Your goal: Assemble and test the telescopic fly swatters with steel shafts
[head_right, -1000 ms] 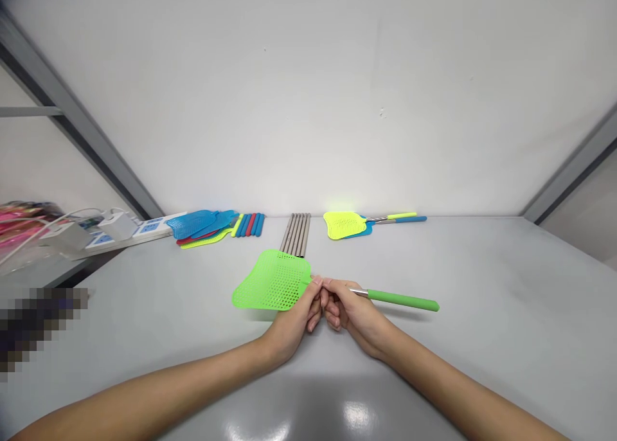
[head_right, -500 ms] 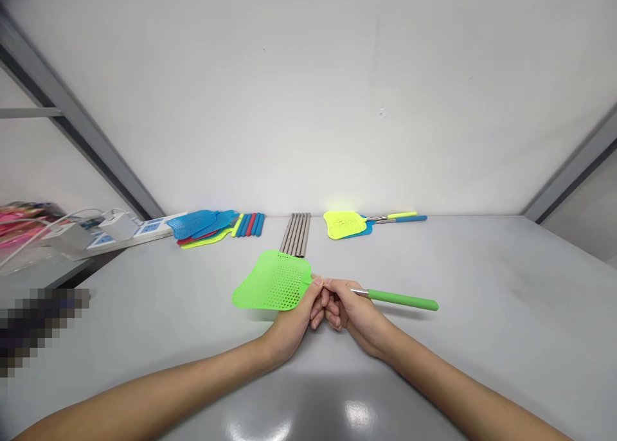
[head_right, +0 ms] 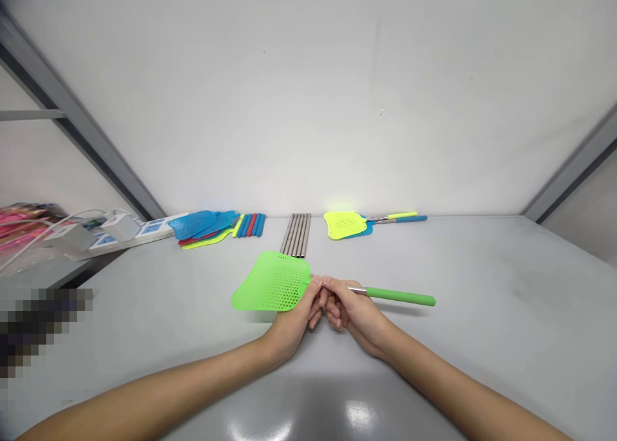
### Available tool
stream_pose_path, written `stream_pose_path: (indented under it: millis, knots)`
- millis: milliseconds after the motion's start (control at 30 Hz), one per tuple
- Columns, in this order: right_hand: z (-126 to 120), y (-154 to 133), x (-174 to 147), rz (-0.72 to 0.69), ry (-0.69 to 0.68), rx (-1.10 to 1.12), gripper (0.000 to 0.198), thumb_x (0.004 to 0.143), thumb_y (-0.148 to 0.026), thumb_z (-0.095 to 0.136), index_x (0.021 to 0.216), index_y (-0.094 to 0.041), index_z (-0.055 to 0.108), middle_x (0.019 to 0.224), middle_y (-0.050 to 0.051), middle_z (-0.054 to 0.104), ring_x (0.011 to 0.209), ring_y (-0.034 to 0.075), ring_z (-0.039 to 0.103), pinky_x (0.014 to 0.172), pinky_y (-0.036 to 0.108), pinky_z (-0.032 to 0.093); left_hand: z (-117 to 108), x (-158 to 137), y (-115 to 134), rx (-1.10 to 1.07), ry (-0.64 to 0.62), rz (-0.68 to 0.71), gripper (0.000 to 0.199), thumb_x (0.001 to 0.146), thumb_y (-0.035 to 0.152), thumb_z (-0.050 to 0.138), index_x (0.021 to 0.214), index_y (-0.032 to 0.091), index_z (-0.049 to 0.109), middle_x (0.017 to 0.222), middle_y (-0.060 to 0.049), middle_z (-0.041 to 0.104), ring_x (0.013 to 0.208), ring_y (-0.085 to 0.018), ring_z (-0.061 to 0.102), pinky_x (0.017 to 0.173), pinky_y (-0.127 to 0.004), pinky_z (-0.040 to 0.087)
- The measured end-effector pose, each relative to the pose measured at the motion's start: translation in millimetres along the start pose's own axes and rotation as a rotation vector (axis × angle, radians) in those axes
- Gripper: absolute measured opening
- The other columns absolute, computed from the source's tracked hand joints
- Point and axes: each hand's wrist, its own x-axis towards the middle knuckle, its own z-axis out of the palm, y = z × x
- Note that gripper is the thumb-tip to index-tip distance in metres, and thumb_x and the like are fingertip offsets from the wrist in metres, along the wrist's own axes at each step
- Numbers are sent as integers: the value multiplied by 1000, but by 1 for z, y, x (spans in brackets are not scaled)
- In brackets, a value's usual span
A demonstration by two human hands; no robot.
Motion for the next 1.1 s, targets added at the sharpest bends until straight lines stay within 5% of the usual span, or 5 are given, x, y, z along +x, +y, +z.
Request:
stream_pose_path:
  millis: [600, 1100]
  knots:
    - [-3, 3, 1, -9, 44, -87, 43, 78, -45, 42, 53, -13, 54, 33, -6, 37, 29, 5, 33, 34, 19, 22, 0, -2, -1, 31, 122, -38, 43, 77, 50, 34, 49, 18, 38, 34, 6, 31, 34, -8, 31, 40, -22, 31]
    - [-2, 2, 2, -15, 14, -39, 42, 76, -47, 44, 55, -12, 55, 36, -6, 38, 30, 4, 35, 34, 18, 24, -1, -1, -1, 25, 100, -40, 41, 77, 51, 33, 53, 18, 39, 36, 6, 31, 35, -7, 31, 42, -22, 31]
